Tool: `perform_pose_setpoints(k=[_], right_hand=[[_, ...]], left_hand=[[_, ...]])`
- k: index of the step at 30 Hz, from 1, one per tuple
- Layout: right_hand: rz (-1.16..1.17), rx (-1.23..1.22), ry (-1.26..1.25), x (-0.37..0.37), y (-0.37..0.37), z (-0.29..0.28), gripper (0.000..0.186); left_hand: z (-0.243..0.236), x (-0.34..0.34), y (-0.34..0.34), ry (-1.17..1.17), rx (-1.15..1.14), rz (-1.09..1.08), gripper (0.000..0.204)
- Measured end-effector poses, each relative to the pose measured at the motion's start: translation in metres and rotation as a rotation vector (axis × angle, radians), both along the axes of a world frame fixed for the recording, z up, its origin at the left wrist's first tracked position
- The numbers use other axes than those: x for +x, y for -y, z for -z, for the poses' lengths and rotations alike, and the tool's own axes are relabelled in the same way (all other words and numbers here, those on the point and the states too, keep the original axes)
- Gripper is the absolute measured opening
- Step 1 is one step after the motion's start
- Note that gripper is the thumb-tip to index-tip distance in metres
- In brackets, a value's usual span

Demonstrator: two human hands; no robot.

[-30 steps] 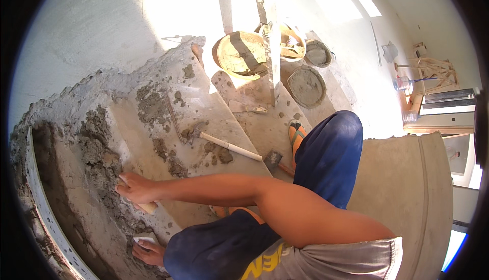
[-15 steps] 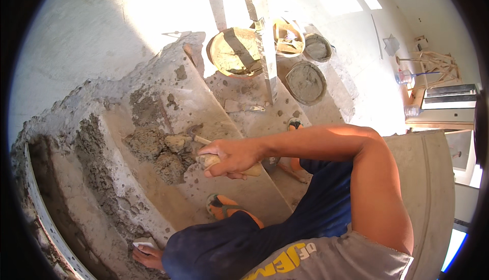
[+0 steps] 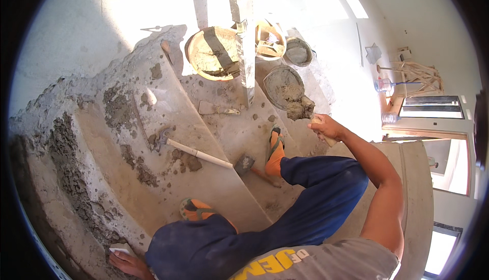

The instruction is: The person applies mortar to a concrete stair step using a trowel and then positions a stone tile on the step, using a hammer to tap it into place.

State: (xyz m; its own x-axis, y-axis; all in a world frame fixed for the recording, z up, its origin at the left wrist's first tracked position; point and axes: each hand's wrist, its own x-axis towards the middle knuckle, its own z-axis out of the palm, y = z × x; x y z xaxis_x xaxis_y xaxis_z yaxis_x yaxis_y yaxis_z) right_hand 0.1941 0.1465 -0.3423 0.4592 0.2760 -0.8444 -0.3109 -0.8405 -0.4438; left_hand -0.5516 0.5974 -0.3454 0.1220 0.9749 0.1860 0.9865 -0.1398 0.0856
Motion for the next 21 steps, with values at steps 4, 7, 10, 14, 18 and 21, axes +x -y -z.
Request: perform_pose_setpoints(k=[4, 7, 10, 14, 18, 21], right_hand=[[-0.408, -0.499, 0.608, 0.039, 0.017, 0.072, 0.056], [-0.429, -0.682, 0.703, 0.047, -0.007, 0.075, 0.044], [-0.544, -0.78, 0.636, 0.042, -0.025, 0.039, 0.035], [-0.857, -0.824, 0.566, 0.014, -0.073, -0.033, 0.024], [-1.105, -0.602, 0.274, -0.07, -0.195, -0.118, 0.036], [-1.126, -0.168, 0.184, -0.121, -0.265, -0.164, 0.044]], left_hand=[[0.012, 0.001, 0.0, 0.013, -0.01, 0.023, 0.064], [0.021, -0.019, 0.001, -0.145, 0.154, 0.031, 0.062], [-0.008, 0.011, 0.017, -0.025, 0.046, 0.109, 0.063], [-0.001, 0.017, 0.022, 0.086, 0.029, 0.089, 0.061], [-0.041, 0.046, 0.026, 0.186, -0.033, 0.117, 0.066], [-0.045, 0.045, 0.023, 0.201, -0.087, 0.104, 0.075]])
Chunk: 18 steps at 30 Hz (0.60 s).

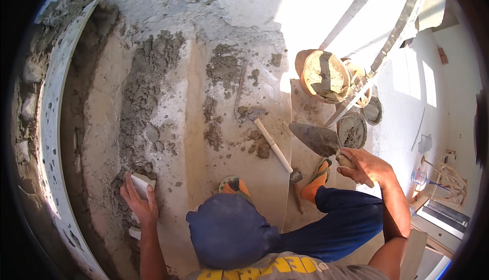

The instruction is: The person applies mortar to a concrete stair step using a trowel and then positions a stone tile on the step, using a hammer to tap it into place.

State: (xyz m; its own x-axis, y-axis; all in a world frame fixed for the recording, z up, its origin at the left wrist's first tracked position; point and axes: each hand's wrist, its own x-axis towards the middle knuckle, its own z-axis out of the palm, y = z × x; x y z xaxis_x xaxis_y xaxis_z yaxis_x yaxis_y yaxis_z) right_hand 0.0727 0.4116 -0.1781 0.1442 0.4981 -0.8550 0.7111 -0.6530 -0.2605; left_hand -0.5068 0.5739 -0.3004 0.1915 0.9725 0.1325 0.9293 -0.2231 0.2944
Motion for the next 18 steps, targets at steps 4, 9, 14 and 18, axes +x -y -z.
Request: perform_pose_setpoints(k=[4, 9, 14, 18], right_hand=[[-0.154, 0.398, -0.137, -0.048, -0.09, 0.01, 0.049], [-0.333, 0.921, 0.33, -0.107, -0.225, 0.063, 0.041], [-0.401, 0.994, 0.467, -0.137, -0.306, 0.097, 0.036], [-0.459, 1.034, 0.386, -0.181, -0.294, 0.105, 0.033]], left_hand=[[-0.001, -0.006, 0.006, -0.044, 0.008, 0.102, 0.094], [0.004, -0.013, 0.023, -0.048, 0.037, 0.076, 0.108], [-0.006, -0.001, 0.078, -0.025, -0.044, -0.019, 0.106], [-0.001, -0.009, 0.12, -0.087, -0.089, -0.085, 0.105]])
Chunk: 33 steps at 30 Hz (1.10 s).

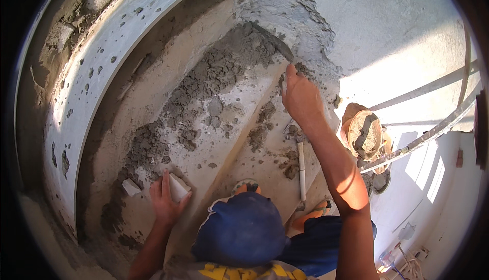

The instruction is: The person applies mortar to a concrete stair step using a trowel and then positions a stone tile on the step, using a hammer to tap it into place.

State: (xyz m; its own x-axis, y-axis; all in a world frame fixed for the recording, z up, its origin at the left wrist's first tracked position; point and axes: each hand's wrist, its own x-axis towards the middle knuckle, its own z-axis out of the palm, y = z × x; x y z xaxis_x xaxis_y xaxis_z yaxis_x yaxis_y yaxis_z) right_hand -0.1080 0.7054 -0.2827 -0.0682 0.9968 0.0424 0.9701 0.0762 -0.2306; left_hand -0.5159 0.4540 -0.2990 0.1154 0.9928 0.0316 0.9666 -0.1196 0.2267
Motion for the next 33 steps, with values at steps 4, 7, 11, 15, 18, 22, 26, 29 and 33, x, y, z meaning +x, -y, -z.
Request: perform_pose_setpoints(k=[4, 7, 11, 15, 18, 22, 26, 29, 33], right_hand=[[-0.102, -0.114, 0.11, -0.059, 0.014, -0.014, 0.032], [-0.15, -0.224, 0.037, -0.072, 0.037, -0.024, 0.03], [-0.174, -0.227, -0.201, -0.06, 0.047, -0.028, 0.028], [-0.026, -0.271, -0.515, -0.029, 0.039, -0.051, 0.044], [0.114, -0.317, -0.693, -0.004, 0.066, -0.031, 0.057], [0.293, -0.737, -1.011, -0.008, 0.11, -0.069, 0.069], [0.331, -0.725, -0.981, -0.009, 0.112, -0.084, 0.072], [0.308, -0.638, -0.916, -0.011, 0.093, -0.039, 0.077], [0.293, -0.515, -0.852, -0.059, 0.077, 0.041, 0.085]], left_hand=[[0.003, 0.003, -0.002, -0.031, 0.009, -0.033, 0.106], [0.007, 0.003, -0.002, -0.065, -0.015, -0.039, 0.108], [0.013, 0.003, -0.002, -0.185, -0.075, -0.024, 0.113], [0.011, 0.004, 0.0, -0.237, -0.089, -0.013, 0.113], [0.012, 0.01, -0.007, -0.226, -0.166, -0.042, 0.112], [-0.018, 0.021, -0.001, -0.323, -0.239, -0.156, 0.109], [-0.125, 0.132, -0.044, -0.266, -0.294, -0.353, 0.082], [-0.261, 0.231, -0.055, 0.245, -0.773, -0.196, 0.029], [-0.232, 0.337, 0.068, 0.359, -1.016, 0.11, 0.03]])
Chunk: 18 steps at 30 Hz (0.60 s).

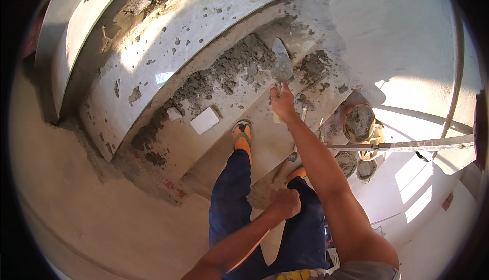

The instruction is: The person applies mortar to a concrete stair step using a trowel and then positions a stone tile on the step, using a hammer to tap it into place.

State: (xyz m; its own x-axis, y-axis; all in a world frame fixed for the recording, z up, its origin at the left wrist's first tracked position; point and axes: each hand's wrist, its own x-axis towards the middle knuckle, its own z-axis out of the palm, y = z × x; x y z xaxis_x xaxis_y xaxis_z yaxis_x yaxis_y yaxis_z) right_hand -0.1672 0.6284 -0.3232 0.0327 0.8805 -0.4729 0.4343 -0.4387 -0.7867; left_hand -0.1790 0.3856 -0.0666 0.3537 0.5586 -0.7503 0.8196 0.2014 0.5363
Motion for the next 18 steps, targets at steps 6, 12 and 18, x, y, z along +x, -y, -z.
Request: perform_pose_setpoints(k=[6, 12, 18], right_hand=[[0.07, -0.148, -0.306, -0.124, 0.012, -0.007, 0.083], [0.574, -0.193, -0.883, -0.237, -0.009, -0.035, 0.044], [0.613, -0.101, -1.105, -0.219, -0.021, -0.045, 0.045]], left_hand=[[0.033, 0.046, 0.03, 0.248, -0.154, 0.306, 0.033], [0.03, 0.037, 0.028, 0.451, -0.163, 0.172, 0.037], [0.042, 0.027, 0.028, 0.468, -0.178, 0.125, 0.041]])
